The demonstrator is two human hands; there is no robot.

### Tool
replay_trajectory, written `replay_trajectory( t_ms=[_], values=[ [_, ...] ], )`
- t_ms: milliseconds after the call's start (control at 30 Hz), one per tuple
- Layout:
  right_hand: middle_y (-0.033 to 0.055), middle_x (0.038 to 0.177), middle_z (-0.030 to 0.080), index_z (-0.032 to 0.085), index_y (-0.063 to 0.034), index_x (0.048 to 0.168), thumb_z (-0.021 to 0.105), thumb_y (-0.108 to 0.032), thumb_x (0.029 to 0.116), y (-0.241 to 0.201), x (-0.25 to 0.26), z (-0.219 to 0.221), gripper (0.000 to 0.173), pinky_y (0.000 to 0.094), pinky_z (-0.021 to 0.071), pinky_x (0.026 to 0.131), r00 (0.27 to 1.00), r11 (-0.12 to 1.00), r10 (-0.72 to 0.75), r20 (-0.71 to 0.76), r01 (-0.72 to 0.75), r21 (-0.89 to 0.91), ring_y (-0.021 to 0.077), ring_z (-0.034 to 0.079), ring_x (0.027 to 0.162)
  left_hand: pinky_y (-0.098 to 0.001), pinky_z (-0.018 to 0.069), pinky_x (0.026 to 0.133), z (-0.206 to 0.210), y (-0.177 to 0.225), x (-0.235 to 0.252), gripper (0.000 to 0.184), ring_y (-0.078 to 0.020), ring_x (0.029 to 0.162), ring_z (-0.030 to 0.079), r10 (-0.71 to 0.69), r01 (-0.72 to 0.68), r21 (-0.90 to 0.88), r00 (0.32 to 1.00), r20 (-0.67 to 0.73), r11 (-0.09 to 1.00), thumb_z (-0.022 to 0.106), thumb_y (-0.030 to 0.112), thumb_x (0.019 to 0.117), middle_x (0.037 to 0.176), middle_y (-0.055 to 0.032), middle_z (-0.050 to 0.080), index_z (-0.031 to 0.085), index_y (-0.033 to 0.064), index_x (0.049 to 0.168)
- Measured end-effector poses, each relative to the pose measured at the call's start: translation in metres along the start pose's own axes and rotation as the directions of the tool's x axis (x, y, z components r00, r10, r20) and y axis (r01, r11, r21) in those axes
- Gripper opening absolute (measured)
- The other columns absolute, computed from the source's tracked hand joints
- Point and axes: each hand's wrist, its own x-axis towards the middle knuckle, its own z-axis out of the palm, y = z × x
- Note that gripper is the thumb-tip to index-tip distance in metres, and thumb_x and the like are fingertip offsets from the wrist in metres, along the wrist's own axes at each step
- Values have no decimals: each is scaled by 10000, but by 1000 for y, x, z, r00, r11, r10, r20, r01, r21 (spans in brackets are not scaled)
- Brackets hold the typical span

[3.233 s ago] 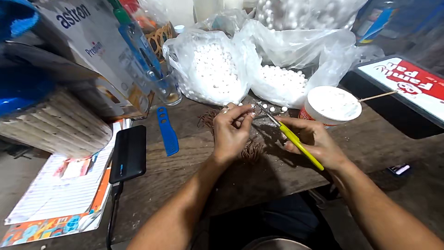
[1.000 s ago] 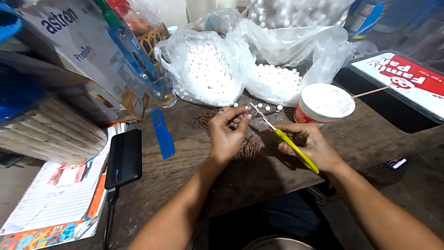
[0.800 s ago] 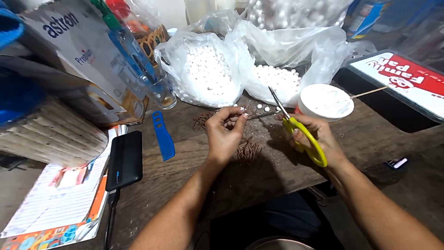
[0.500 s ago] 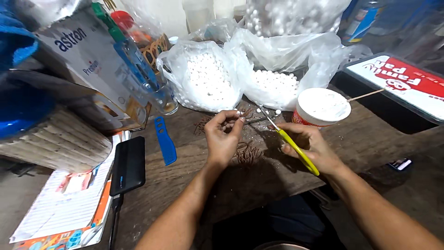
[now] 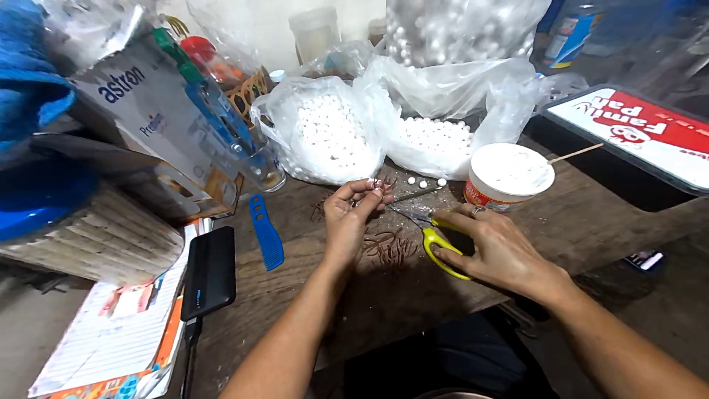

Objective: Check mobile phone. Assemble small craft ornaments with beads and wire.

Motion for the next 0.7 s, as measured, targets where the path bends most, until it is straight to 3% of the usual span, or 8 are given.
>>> replay_trajectory(
  t_ms=[100, 200, 267, 333, 400, 500, 567, 700],
  values=[
    [123, 987, 747, 774, -51, 1084, 660, -392, 912, 6, -11, -9, 399, 392, 582, 740, 972, 992, -52, -228, 77, 103, 209, 711, 853, -232, 591, 687, 0, -1, 0, 180, -76, 714, 677, 38, -36, 69, 999, -29, 997, 611, -105, 930, 846, -7, 715, 699, 52, 946],
    [-135, 757, 655, 704, -137, 826, 694, -259, 928, 23, -28, -29, 159, 95, 488, 622, 913, 889, 130, -387, 66, 453, -100, 575, 672, -197, 577, 648, 1, -1, -1, 201, -37, 669, 649, 87, -85, 140, 996, -15, 986, 651, -115, 897, 817, 36, 699, 705, 78, 913],
    [-212, 623, 600, 637, -270, 710, 675, -156, 914, 43, -34, -38, 237, 102, 453, 527, 877, 763, 324, -356, -19, 647, -96, 529, 541, -186, 573, 639, 2, -1, -3, 204, -23, 664, 648, 128, -130, 200, 992, 20, 971, 661, -122, 887, 813, 51, 702, 697, 74, 928],
    [-181, 543, 548, 602, -252, 685, 626, -76, 919, 62, -34, -41, 294, 131, 431, 478, 808, 678, 477, -346, -88, 729, -53, 483, 460, -182, 572, 635, 5, -1, -5, 189, -15, 664, 646, 170, -178, 264, 984, 55, 948, 667, -118, 884, 824, 60, 699, 688, 60, 947],
    [-142, 626, 563, 632, -134, 934, 653, -43, 910, 75, -32, -44, 96, 138, 452, 492, 759, 697, 532, -375, -141, 703, -38, 498, 487, -181, 579, 649, 10, -3, -6, 186, -10, 682, 654, 208, -226, 302, 974, 90, 926, 668, -116, 879, 844, 66, 702, 690, 51, 959],
    [11, 1077, 650, 474, 15, 1443, 774, -142, 825, 81, -26, -49, 705, 188, 548, 742, 830, 776, 461, -314, -204, 597, 12, 633, 848, -167, 583, 657, 21, -4, -7, 202, 12, 682, 660, 247, -271, 341, 963, 112, 900, 667, -129, 860, 824, 93, 701, 690, 49, 954],
    [89, 1294, 617, 366, 15, 1537, 828, -234, 759, 84, -18, -48, 938, 227, 547, 893, 885, 803, 386, -260, -183, 567, 62, 643, 1061, -158, 579, 652, 28, -7, -6, 201, 25, 677, 652, 263, -294, 353, 955, 134, 888, 669, -128, 852, 812, 102, 693, 682, 48, 948],
    [32, 1277, 652, 411, -2, 1514, 828, -229, 764, 81, -11, -43, 888, 180, 548, 896, 921, 787, 318, -226, -123, 605, 8, 657, 1044, -142, 567, 666, 45, -4, -3, 183, 43, 693, 639, 246, -293, 363, 954, 170, 884, 667, -120, 865, 827, 99, 680, 680, 26, 976]
  ],
)
